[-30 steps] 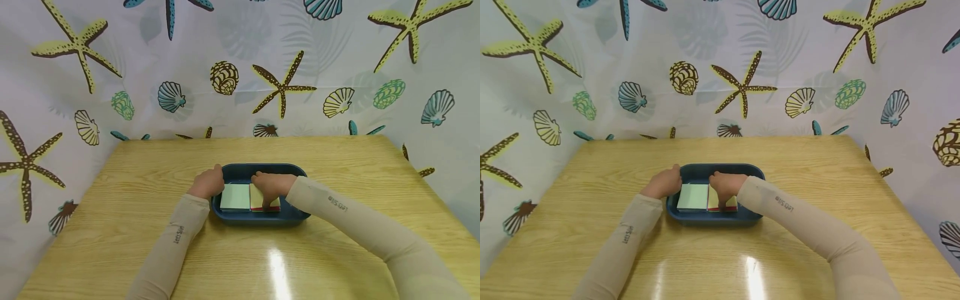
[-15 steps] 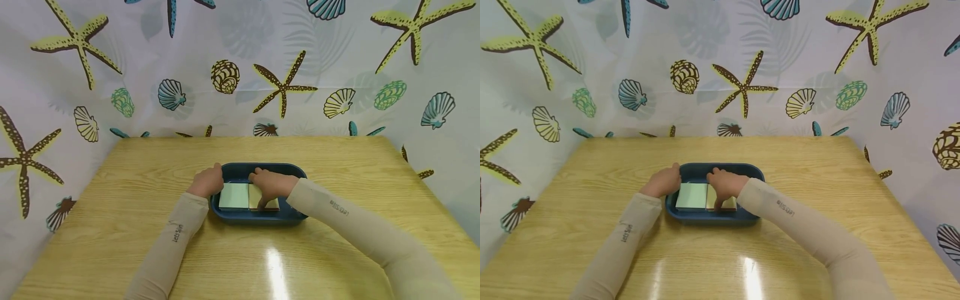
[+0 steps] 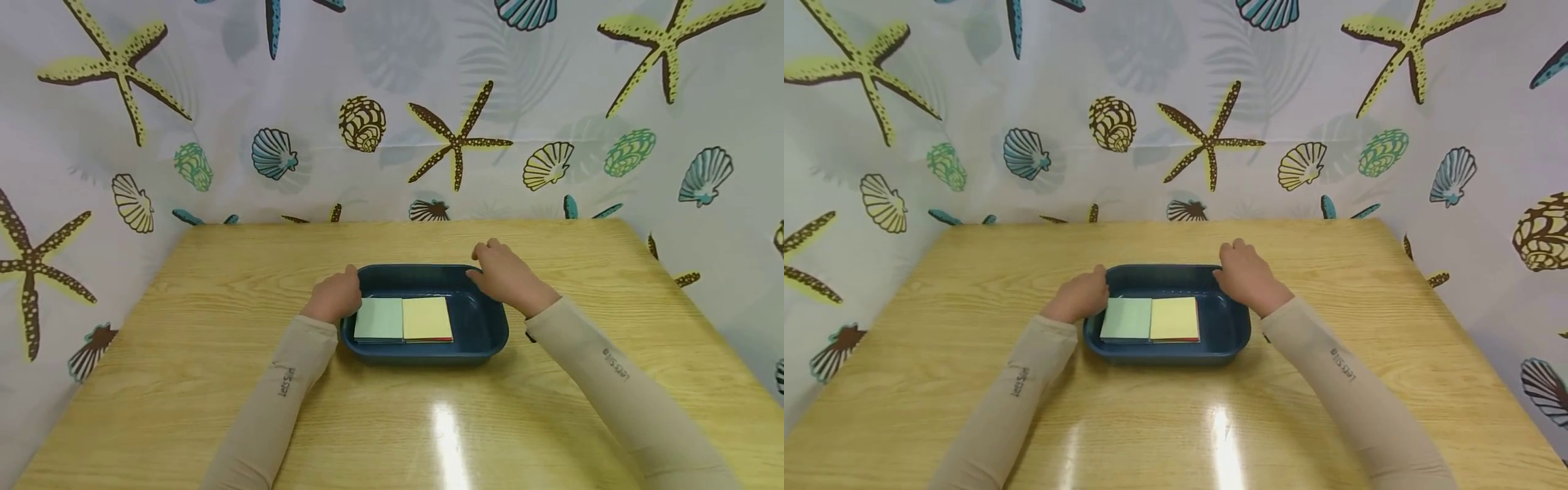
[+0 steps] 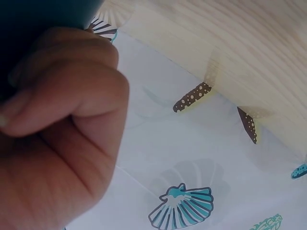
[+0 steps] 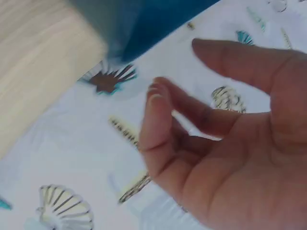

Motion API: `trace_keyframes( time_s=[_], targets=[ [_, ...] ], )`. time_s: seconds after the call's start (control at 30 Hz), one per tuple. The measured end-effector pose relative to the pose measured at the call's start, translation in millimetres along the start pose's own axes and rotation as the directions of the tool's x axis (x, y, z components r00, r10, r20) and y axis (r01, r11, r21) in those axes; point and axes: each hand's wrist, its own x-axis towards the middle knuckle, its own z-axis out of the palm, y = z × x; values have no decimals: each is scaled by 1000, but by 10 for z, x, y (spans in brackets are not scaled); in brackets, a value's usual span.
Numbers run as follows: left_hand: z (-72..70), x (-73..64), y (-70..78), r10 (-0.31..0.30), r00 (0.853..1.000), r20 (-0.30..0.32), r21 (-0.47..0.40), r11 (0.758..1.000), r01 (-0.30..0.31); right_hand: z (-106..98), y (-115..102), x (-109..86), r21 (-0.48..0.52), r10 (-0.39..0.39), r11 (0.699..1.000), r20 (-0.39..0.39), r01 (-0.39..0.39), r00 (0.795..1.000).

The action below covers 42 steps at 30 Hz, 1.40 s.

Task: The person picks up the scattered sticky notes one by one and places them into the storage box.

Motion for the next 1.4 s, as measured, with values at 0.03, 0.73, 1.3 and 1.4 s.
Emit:
trace_keyframes(
  time_s=[0.03,0.73,1.3,1.4],
  targets=[
    [-2,-3,1,2,1000,-2,1,1000,-2,2,39,-30,0,31,1000,2,-31,1000],
    [7,23,13,21,1000,-16,14,1000,-21,302,279,-159,108,148,984,-28,-144,989],
    [-10,105,74,34,999,-24,1,999,-34,335,367,-147,133,126,985,-103,-112,987],
    [-13,106,54,38,999,-31,-2,999,-38,344,351,-134,122,118,987,-116,-104,986]
  ],
)
